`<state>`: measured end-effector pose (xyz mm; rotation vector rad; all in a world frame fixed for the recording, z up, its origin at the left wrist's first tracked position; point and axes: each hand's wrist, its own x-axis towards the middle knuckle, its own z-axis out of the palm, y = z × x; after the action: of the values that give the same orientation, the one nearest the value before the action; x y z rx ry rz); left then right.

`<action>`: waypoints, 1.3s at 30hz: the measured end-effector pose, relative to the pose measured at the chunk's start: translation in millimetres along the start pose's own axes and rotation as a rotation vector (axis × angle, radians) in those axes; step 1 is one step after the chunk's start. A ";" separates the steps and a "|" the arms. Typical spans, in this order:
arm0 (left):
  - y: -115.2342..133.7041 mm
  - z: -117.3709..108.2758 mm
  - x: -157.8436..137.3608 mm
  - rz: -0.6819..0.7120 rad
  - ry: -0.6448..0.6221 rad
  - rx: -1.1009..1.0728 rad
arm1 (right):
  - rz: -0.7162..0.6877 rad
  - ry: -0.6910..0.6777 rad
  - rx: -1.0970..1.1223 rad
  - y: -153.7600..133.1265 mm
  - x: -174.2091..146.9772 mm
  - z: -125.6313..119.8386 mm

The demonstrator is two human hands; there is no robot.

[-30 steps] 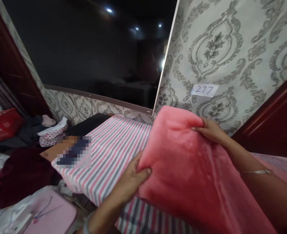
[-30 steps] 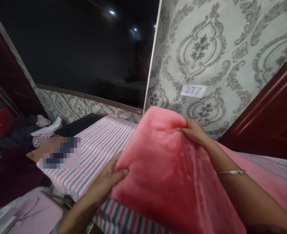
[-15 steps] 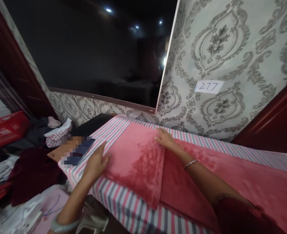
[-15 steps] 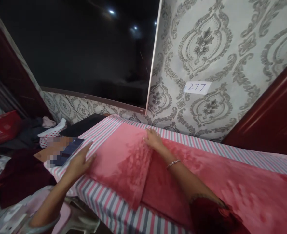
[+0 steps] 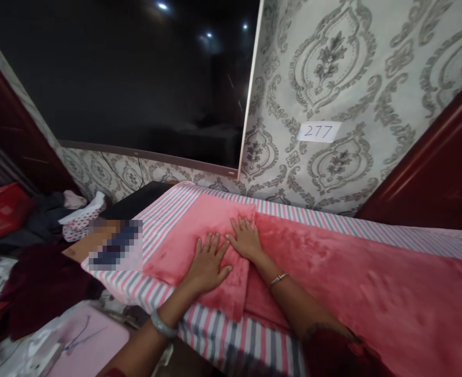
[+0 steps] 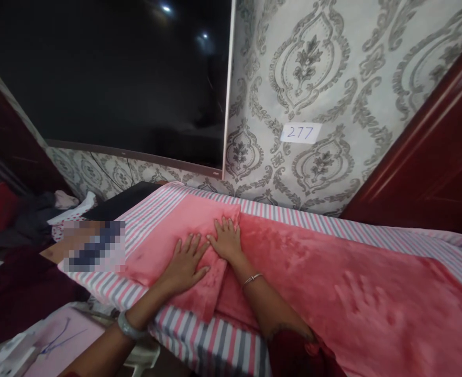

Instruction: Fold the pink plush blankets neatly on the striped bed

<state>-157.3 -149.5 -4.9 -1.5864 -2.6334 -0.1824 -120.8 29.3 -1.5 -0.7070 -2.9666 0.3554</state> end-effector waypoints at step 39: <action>54.2 -1.2 216.0 -0.074 -0.043 0.019 | 0.568 0.330 -0.267 303.2 -199.9 -39.0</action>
<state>-210.5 64.7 24.6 -1.5055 -2.7196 -0.1276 194.4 209.8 -39.5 -1.4779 -2.4758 -0.1306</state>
